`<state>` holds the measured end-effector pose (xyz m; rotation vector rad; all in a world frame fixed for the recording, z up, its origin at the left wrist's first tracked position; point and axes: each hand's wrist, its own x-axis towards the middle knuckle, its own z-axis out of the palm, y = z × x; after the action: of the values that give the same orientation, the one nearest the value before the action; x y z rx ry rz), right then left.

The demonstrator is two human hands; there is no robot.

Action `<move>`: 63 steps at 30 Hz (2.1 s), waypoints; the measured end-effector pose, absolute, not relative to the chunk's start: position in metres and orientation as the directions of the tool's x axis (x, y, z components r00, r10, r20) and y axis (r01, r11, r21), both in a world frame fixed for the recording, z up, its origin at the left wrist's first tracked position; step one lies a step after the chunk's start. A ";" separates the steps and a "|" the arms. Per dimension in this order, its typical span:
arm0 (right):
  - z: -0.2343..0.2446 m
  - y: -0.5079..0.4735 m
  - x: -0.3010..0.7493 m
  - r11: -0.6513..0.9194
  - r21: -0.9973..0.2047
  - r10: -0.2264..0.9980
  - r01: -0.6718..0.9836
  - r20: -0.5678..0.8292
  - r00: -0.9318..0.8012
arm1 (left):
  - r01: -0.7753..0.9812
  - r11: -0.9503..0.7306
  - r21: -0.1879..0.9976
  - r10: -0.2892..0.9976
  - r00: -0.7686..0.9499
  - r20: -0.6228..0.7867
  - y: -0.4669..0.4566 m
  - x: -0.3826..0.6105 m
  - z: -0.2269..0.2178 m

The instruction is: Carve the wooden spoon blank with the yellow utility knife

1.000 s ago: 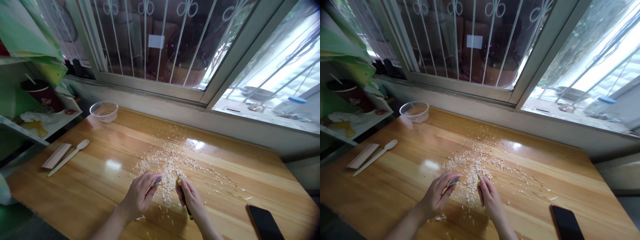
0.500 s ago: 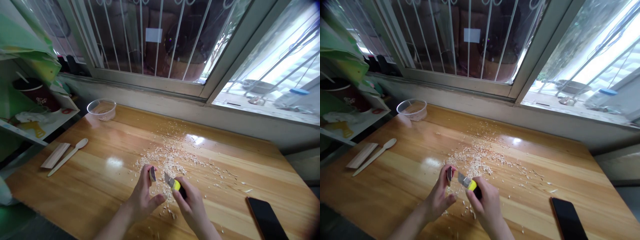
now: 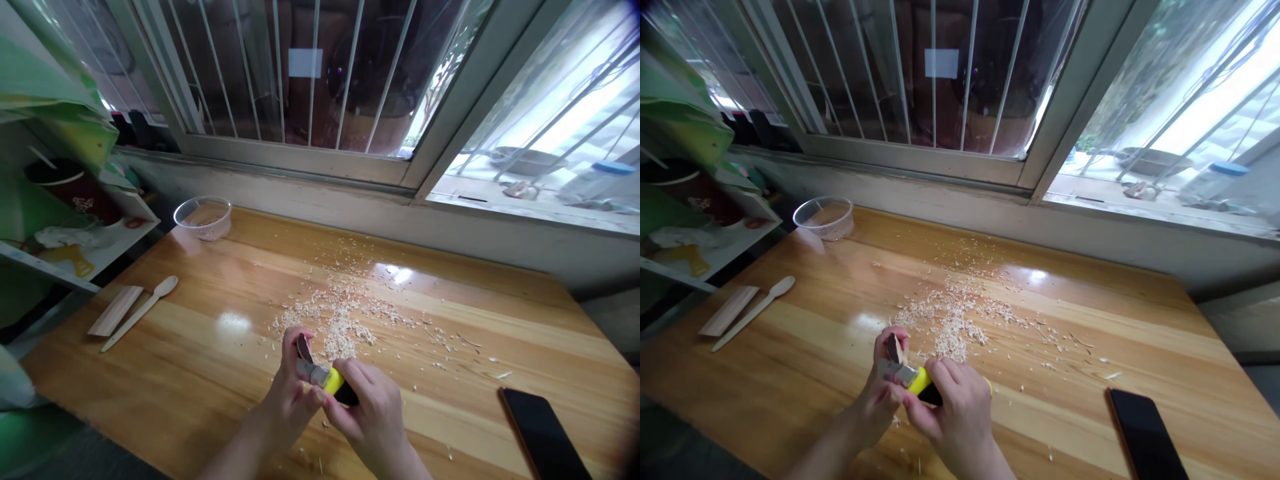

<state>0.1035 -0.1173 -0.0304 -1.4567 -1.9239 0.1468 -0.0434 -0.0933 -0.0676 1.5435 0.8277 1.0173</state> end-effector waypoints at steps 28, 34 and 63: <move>-0.047 -0.106 0.105 0.356 -0.465 0.885 0.810 0.446 -0.133 | 0.013 -0.156 0.988 0.962 0.227 0.149 -0.086 -0.043 -0.079; -0.045 -0.104 0.105 0.379 -0.382 0.830 0.843 0.543 -0.128 | 0.000 -0.100 0.995 0.982 0.163 0.099 -0.086 -0.037 -0.072; -0.049 -0.106 0.111 0.411 -0.452 0.858 0.792 0.485 -0.168 | -0.100 -0.159 0.982 0.976 0.136 0.172 -0.077 -0.035 -0.070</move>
<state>0.1113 -0.1058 -0.0486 -1.3996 -1.9748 0.1227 -0.0354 -0.0770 -0.0699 1.3280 0.9536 1.2608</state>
